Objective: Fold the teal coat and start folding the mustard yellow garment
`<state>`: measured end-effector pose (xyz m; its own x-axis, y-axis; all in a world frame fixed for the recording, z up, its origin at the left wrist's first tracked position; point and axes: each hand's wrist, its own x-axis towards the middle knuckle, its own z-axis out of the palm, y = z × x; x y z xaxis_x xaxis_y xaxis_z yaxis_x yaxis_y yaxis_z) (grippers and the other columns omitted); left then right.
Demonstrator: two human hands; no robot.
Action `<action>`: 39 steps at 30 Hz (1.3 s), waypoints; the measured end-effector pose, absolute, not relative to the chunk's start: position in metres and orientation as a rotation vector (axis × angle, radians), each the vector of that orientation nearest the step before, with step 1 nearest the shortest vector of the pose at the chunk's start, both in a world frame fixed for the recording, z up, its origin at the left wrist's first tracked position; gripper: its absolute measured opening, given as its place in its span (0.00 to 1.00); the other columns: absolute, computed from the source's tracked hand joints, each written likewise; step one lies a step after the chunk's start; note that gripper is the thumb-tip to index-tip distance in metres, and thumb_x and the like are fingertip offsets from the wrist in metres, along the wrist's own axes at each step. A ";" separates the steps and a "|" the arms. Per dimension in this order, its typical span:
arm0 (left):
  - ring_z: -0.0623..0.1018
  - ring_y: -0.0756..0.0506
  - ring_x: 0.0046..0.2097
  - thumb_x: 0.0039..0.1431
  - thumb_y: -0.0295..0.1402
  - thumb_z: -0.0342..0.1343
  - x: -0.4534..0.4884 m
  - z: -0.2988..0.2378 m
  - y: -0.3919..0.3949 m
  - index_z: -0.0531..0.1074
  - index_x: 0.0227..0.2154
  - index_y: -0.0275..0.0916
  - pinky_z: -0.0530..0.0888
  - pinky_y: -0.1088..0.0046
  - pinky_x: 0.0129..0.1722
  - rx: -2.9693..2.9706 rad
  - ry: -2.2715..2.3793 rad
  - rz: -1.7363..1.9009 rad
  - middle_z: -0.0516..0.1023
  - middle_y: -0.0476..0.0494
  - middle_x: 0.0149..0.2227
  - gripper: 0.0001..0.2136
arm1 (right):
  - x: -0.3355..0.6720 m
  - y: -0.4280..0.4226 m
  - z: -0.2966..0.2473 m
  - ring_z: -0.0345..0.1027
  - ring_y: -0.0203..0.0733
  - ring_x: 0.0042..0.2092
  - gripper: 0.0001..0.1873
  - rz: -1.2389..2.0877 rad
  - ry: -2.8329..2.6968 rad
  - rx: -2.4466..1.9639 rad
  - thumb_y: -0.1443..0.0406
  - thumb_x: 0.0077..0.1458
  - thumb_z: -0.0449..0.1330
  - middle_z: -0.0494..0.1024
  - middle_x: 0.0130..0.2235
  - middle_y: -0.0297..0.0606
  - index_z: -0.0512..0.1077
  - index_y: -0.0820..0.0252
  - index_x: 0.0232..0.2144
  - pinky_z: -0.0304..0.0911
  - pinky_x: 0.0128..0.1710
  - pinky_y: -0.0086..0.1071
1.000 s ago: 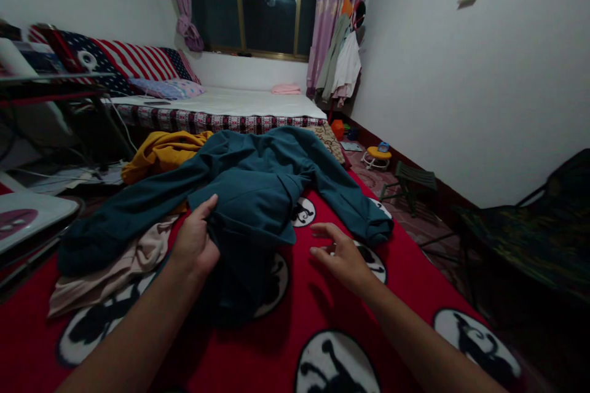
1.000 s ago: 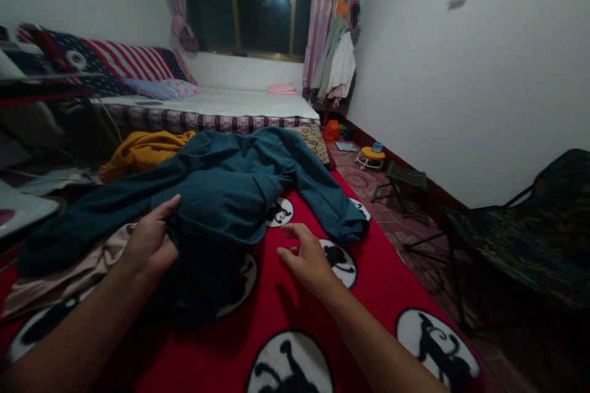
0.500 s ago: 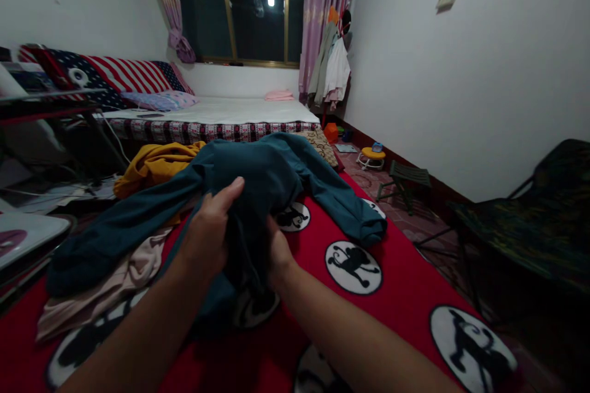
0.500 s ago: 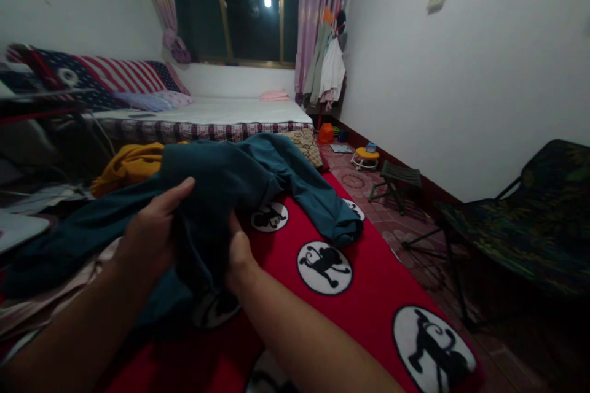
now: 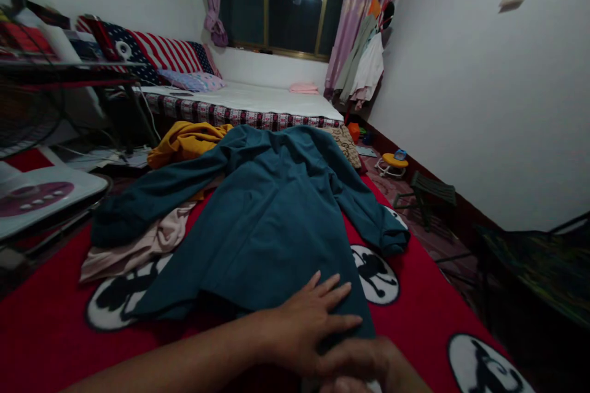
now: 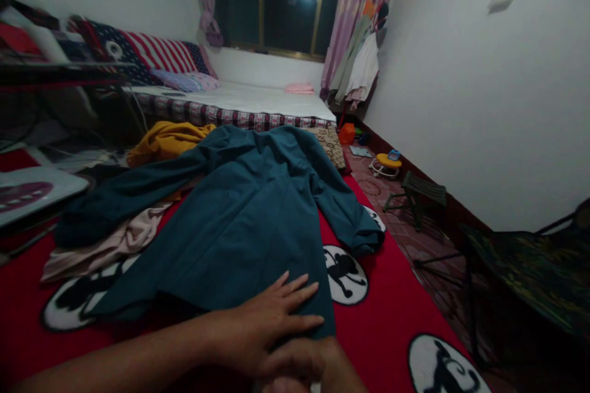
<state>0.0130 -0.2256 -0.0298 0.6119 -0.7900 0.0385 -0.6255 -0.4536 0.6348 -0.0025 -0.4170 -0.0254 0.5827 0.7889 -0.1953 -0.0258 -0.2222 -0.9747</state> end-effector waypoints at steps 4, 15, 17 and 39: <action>0.60 0.36 0.64 0.56 0.37 0.58 -0.017 -0.006 -0.204 0.65 0.58 0.44 0.51 0.49 0.64 2.081 -1.065 -0.418 0.63 0.37 0.62 0.25 | 0.022 -0.433 -0.014 0.67 0.51 0.54 0.21 0.080 -1.140 -2.183 0.66 0.51 0.59 0.74 0.52 0.46 0.73 0.51 0.49 0.67 0.50 0.42; 0.78 0.45 0.46 0.60 0.28 0.54 -0.070 0.013 -0.089 0.76 0.44 0.43 0.73 0.71 0.47 2.267 -0.285 0.426 0.80 0.42 0.43 0.11 | 0.053 -0.440 -0.047 0.71 0.39 0.36 0.22 -0.328 -1.448 -2.350 0.78 0.50 0.46 0.74 0.36 0.41 0.74 0.56 0.37 0.69 0.33 0.30; 0.77 0.43 0.47 0.58 0.30 0.57 -0.077 0.006 -0.069 0.77 0.44 0.45 0.72 0.69 0.49 2.355 -0.185 0.472 0.79 0.43 0.44 0.12 | 0.066 -0.461 -0.041 0.73 0.40 0.39 0.17 -0.445 -1.347 -2.380 0.75 0.52 0.49 0.73 0.39 0.42 0.74 0.55 0.35 0.70 0.35 0.30; 0.76 0.42 0.48 0.54 0.30 0.54 -0.098 -0.029 -0.029 0.78 0.43 0.50 0.70 0.68 0.51 2.443 -0.010 0.265 0.79 0.45 0.46 0.15 | 0.052 -0.346 -0.019 0.69 0.46 0.45 0.26 0.015 -1.532 -2.488 0.76 0.41 0.54 0.75 0.44 0.43 0.72 0.59 0.45 0.68 0.42 0.37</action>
